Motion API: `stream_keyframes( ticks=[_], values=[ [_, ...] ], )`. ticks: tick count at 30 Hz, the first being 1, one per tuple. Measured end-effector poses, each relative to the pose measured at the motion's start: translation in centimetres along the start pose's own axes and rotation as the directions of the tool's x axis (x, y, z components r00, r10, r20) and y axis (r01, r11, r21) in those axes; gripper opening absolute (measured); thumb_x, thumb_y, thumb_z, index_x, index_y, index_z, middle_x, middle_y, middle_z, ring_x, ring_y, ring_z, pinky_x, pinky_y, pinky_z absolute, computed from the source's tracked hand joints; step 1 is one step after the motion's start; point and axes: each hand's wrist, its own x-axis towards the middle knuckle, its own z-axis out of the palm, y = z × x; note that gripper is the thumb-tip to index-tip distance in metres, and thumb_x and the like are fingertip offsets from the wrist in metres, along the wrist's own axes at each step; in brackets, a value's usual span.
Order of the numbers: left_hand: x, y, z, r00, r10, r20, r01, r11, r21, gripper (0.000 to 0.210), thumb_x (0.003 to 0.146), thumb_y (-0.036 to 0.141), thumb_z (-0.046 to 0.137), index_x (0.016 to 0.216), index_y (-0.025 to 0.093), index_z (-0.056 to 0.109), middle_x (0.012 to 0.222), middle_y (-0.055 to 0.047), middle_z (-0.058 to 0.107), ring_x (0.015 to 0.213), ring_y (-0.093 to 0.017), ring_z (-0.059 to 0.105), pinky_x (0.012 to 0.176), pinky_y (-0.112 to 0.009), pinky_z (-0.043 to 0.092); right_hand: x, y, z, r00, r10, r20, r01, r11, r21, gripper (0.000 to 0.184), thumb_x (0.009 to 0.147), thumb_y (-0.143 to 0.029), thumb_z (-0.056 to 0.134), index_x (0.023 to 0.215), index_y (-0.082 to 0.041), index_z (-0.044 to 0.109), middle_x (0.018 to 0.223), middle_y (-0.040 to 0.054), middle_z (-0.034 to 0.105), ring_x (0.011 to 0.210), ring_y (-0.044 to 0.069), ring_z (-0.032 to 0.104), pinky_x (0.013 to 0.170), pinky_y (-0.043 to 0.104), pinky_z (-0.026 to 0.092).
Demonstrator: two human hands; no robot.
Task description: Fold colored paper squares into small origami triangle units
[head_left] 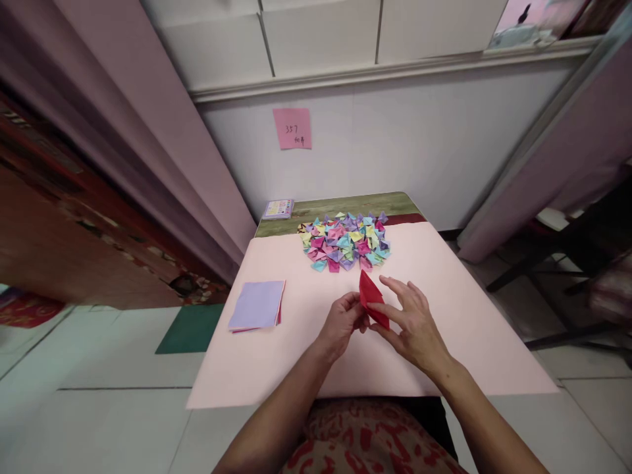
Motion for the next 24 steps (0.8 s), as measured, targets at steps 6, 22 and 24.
stream_keyframes(
  ticks=[6,22,24],
  values=[
    [-0.3,0.1,-1.0,0.996,-0.056,0.066,0.046,0.987,0.152,0.043,0.075,0.049,0.071,0.095,0.014,0.06,0.059,0.002,0.059,0.047,-0.008,0.051,0.048,-0.021,0.033,0.1,0.9,0.2,0.996,-0.045,0.081,0.045,0.999,0.006,0.02,0.09,-0.039,0.061,0.098,-0.023,0.069,0.151,0.0109,0.043,0.138,0.033,0.04,0.113,0.059,0.025],
    [-1.3,-0.2,-0.4,0.977,0.055,0.208,-0.146,0.878,0.456,0.031,0.085,0.029,0.06,0.112,0.014,0.059,0.078,-0.002,0.062,0.063,-0.012,0.058,0.057,-0.024,0.046,0.1,0.4,1.2,0.998,0.037,0.058,-0.042,0.996,0.084,0.021,0.084,-0.027,0.062,0.1,-0.029,0.074,0.146,0.006,0.048,0.138,0.034,0.038,0.114,0.062,0.014],
    [-1.5,-0.3,-0.2,0.977,0.057,0.204,-0.142,0.891,0.432,0.031,0.087,0.035,0.059,0.109,0.013,0.06,0.073,-0.002,0.061,0.06,-0.012,0.058,0.057,-0.025,0.048,0.2,0.3,1.1,0.997,0.055,0.049,-0.06,0.992,0.109,0.021,0.085,-0.029,0.061,0.103,-0.029,0.073,0.144,0.0066,0.051,0.137,0.033,0.04,0.114,0.063,0.015]
  ],
)
